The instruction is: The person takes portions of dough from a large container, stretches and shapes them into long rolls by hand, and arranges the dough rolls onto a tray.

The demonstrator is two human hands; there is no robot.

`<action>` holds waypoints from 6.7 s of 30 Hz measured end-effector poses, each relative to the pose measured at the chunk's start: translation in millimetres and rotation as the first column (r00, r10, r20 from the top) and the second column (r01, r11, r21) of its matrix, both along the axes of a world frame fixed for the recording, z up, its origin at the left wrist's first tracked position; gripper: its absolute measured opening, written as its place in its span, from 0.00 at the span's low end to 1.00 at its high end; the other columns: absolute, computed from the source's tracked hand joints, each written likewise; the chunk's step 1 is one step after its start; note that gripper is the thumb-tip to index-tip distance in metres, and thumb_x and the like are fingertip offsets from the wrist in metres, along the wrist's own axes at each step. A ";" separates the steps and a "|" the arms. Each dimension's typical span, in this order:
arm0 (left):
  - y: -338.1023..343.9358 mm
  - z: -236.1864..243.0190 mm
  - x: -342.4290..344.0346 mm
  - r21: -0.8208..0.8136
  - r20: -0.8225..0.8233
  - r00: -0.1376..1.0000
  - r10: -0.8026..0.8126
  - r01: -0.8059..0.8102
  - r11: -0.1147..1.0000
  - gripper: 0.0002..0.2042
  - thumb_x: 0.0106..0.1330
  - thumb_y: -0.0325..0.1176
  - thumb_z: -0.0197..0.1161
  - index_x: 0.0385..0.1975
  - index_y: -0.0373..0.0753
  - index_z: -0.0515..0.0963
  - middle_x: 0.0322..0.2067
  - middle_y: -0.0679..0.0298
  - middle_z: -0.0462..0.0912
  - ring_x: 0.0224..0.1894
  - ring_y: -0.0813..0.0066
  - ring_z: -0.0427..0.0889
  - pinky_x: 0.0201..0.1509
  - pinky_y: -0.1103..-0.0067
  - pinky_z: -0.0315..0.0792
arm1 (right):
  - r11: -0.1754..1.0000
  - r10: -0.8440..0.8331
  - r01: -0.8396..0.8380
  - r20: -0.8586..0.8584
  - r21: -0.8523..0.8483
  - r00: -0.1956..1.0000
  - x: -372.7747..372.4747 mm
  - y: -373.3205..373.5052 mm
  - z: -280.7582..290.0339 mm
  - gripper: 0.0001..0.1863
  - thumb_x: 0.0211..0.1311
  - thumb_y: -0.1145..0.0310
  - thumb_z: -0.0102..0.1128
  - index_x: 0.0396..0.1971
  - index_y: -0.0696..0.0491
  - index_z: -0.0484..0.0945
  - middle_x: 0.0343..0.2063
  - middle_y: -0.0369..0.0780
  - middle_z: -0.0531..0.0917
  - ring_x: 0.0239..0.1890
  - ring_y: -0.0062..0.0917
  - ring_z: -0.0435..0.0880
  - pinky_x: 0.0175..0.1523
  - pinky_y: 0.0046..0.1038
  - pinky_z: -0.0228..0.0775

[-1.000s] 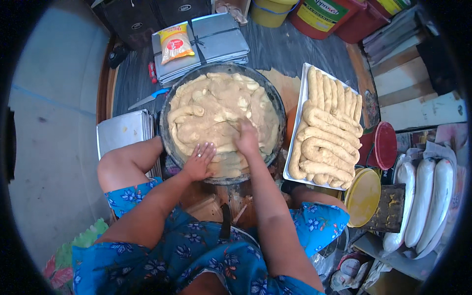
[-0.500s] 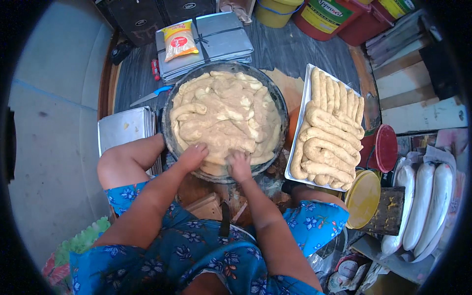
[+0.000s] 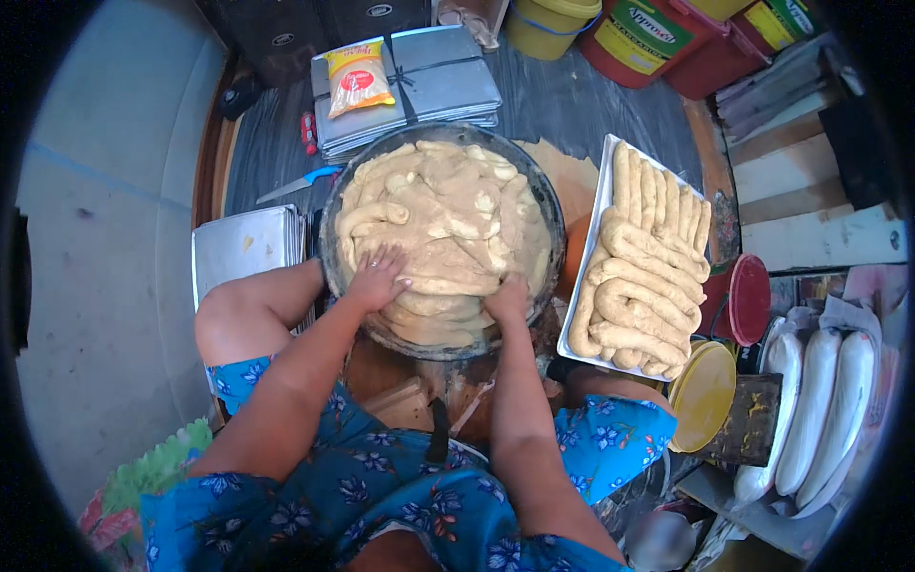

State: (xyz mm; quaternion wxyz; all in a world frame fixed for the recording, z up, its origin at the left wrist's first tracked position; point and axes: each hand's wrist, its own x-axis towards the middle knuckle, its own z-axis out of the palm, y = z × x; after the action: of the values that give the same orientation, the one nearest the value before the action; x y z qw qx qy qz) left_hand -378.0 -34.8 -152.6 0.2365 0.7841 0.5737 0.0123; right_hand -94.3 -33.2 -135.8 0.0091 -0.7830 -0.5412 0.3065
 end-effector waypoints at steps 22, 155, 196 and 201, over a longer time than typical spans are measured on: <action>64.3 -87.4 -58.5 -0.347 0.501 0.187 0.845 -0.851 0.394 0.30 0.56 0.43 0.66 0.57 0.34 0.69 0.56 0.45 0.71 0.59 0.50 0.70 0.62 0.68 0.64 | 0.704 0.550 -0.614 0.273 0.356 0.789 -93.4 20.3 -20.5 0.30 0.66 0.46 0.44 0.65 0.43 0.61 0.70 0.40 0.55 0.72 0.34 0.50 0.71 0.59 0.28; 64.3 568.0 20.6 0.110 0.949 -0.281 -0.141 -0.124 0.986 0.17 0.71 0.34 0.52 0.52 0.27 0.67 0.37 0.55 0.74 0.23 0.81 0.65 0.19 0.85 0.61 | 0.979 0.202 -0.091 -0.893 0.180 0.402 62.2 7.8 170.4 0.14 0.65 0.57 0.59 0.39 0.51 0.73 0.22 0.32 0.75 0.24 0.16 0.75 0.29 0.21 0.69; 204.9 445.2 359.6 -0.066 0.807 0.590 0.001 0.089 0.994 0.19 0.63 0.44 0.60 0.43 0.34 0.70 0.25 0.62 0.76 0.20 0.78 0.72 0.19 0.83 0.66 | 0.909 0.266 -0.224 -0.075 0.351 0.961 253.2 127.4 138.7 0.22 0.53 0.74 0.53 0.48 0.39 0.82 0.56 0.40 0.74 0.59 0.33 0.69 0.64 0.37 0.52; 173.7 425.5 459.5 0.024 0.245 0.885 -0.396 0.403 0.915 0.24 0.57 0.51 0.66 0.35 0.32 0.82 0.35 0.58 0.82 0.34 0.70 0.81 0.37 0.74 0.74 | 0.883 0.234 0.252 -0.837 0.396 0.495 300.1 123.2 162.8 0.36 0.46 0.72 0.66 0.60 0.48 0.68 0.56 0.38 0.73 0.63 0.29 0.65 0.65 0.33 0.55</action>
State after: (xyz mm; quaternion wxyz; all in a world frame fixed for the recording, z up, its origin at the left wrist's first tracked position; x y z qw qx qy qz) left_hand 81.5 139.0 272.9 0.3138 0.8744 0.3664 0.0518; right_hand 205.7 90.0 27.0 0.4708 -0.4966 -0.5144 0.5169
